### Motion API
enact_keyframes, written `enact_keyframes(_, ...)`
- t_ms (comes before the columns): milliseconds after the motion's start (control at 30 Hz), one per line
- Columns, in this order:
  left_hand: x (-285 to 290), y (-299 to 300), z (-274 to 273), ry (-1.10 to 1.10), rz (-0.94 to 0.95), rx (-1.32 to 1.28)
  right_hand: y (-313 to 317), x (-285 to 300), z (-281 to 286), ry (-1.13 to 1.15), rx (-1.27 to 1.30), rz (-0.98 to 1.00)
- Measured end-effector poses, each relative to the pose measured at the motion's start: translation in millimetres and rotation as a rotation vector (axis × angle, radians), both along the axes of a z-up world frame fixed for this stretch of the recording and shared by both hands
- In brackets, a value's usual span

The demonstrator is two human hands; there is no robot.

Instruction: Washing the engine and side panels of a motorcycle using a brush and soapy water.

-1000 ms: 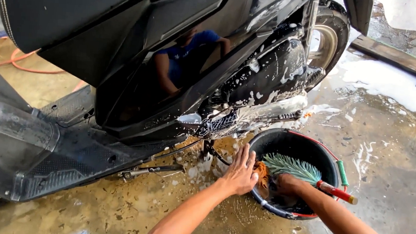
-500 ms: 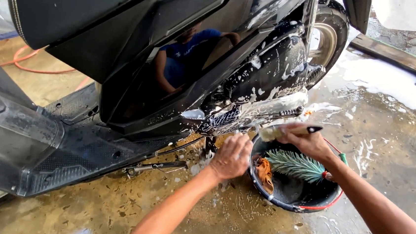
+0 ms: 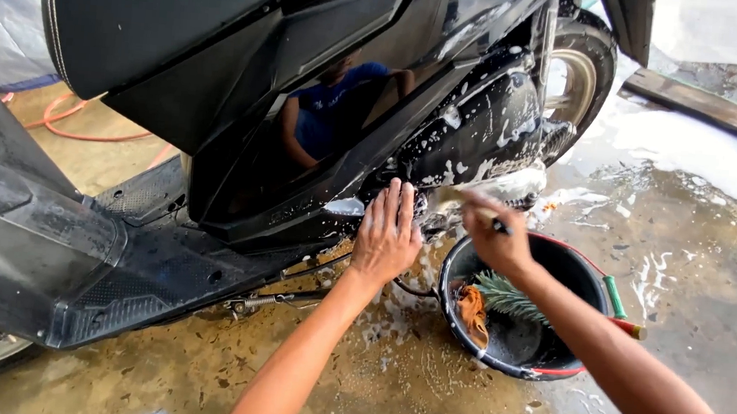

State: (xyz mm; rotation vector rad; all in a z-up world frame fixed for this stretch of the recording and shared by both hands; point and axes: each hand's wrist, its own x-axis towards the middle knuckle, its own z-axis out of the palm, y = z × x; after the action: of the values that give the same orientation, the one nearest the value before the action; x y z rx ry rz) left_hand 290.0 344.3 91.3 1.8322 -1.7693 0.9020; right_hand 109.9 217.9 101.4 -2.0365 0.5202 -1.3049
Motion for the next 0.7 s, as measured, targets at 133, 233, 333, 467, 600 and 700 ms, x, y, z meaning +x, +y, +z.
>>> enact_keyframes(133,-1.3,6.9,3.6,-0.017,0.001,0.055,29.6,27.5,-6.9,0.076,0.058,0.271)
enact_keyframes(233,5.6,6.0,-2.4,-0.036,-0.022,0.059,25.5,20.2,7.8,0.063,0.001,0.23)
enact_keyframes(333,8.9,2.1,-9.5,-0.08,0.008,0.048,1.3,-8.4,0.8,0.053,-0.033,0.033)
enact_keyframes(467,1.6,5.9,-2.4,-0.107,0.017,0.02,-2.8,-18.3,-11.9,0.061,-0.069,-0.076)
enact_keyframes(600,-1.7,12.2,6.1,-0.132,0.02,-0.001,45.3,18.3,-1.5,0.021,-0.033,0.098)
enact_keyframes(700,4.5,16.0,9.9,-0.111,-0.039,0.027,45.3,29.3,-4.6,0.025,0.022,0.189)
